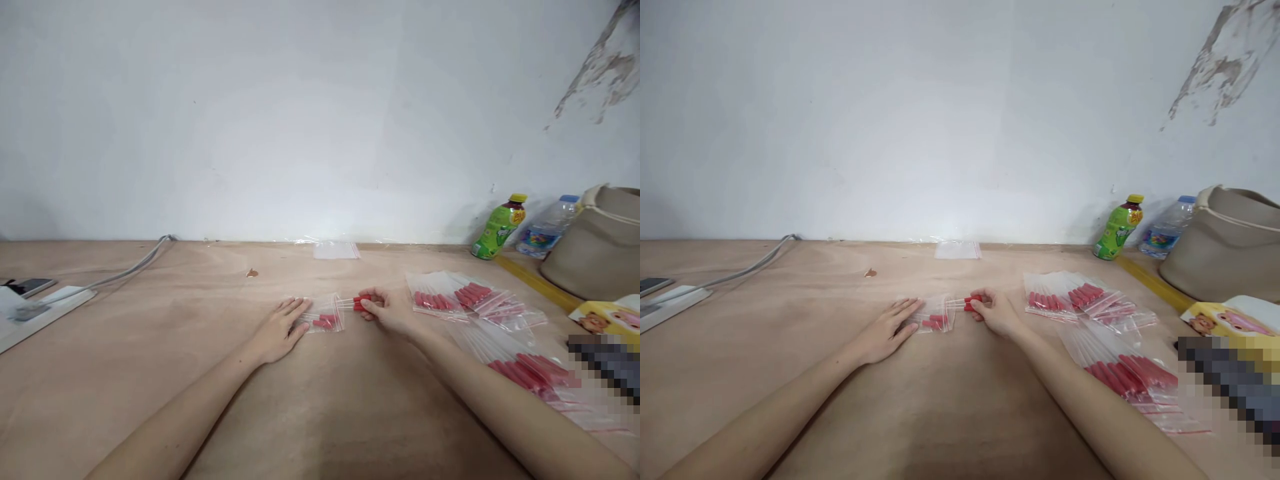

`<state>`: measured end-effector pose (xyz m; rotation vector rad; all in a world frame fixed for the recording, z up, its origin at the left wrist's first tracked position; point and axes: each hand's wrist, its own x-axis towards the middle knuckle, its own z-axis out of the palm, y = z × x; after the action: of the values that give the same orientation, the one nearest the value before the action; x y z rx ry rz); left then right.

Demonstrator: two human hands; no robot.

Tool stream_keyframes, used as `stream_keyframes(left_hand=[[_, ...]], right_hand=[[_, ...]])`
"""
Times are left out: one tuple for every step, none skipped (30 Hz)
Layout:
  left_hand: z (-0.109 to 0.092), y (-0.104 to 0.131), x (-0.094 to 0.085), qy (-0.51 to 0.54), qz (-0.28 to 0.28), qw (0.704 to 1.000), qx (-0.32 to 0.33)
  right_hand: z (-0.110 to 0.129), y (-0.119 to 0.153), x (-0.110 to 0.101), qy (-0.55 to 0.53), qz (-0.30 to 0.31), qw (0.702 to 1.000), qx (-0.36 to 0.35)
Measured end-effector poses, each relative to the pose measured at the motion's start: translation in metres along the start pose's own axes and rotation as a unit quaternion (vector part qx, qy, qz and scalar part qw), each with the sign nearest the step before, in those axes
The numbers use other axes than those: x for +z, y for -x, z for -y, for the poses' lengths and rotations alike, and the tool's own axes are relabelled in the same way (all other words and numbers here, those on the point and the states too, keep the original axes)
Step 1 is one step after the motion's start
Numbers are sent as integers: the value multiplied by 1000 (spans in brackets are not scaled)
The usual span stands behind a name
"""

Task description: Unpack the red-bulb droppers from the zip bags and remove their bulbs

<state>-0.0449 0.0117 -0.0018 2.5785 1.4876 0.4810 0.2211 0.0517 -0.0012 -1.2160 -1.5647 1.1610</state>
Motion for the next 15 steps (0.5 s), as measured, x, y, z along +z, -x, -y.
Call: stream_keyframes(left_hand=[[2,1,-1,-5,2,1000,-10],[3,2,-1,-12,-1,1000,-20],[4,2,-1,-19,-10,999,-29],[5,2,-2,-25,-22,999,-34],[5,1,-2,-28,-37,998,-34],[4,0,-2,-27,-52,998,-28],[3,-2,-2,-23,-63,998,-15],[2,-4,-2,-17,-69,997,2],[1,-6,-2,-10,-68,997,21],[-1,-7,-2,-3,-60,997,38],[-2,-9,-3,2,-47,998,51],[-3,-10,-3,6,-32,998,59],[-4,-11,-3,9,-19,998,62],[-4,-11,-4,10,-8,998,62],[-3,-11,-4,11,-1,998,60]], right_hand=[[2,4,-7,25,-17,999,-22],[4,8,-13,75,-40,994,-65],[6,13,-20,136,-65,981,-120],[8,18,-25,201,-84,959,-180],[8,23,-30,269,-94,929,-237],[8,28,-33,330,-93,896,-283],[7,33,-35,385,-82,862,-318],[5,38,-36,434,-67,831,-343],[3,41,-36,474,-52,803,-358],[0,43,-36,506,-35,780,-367],[-3,45,-35,529,-21,762,-372],[-7,45,-34,544,-13,752,-373],[-10,45,-32,552,-11,747,-371],[-13,44,-31,555,-9,745,-369],[-15,43,-30,556,-11,746,-366]])
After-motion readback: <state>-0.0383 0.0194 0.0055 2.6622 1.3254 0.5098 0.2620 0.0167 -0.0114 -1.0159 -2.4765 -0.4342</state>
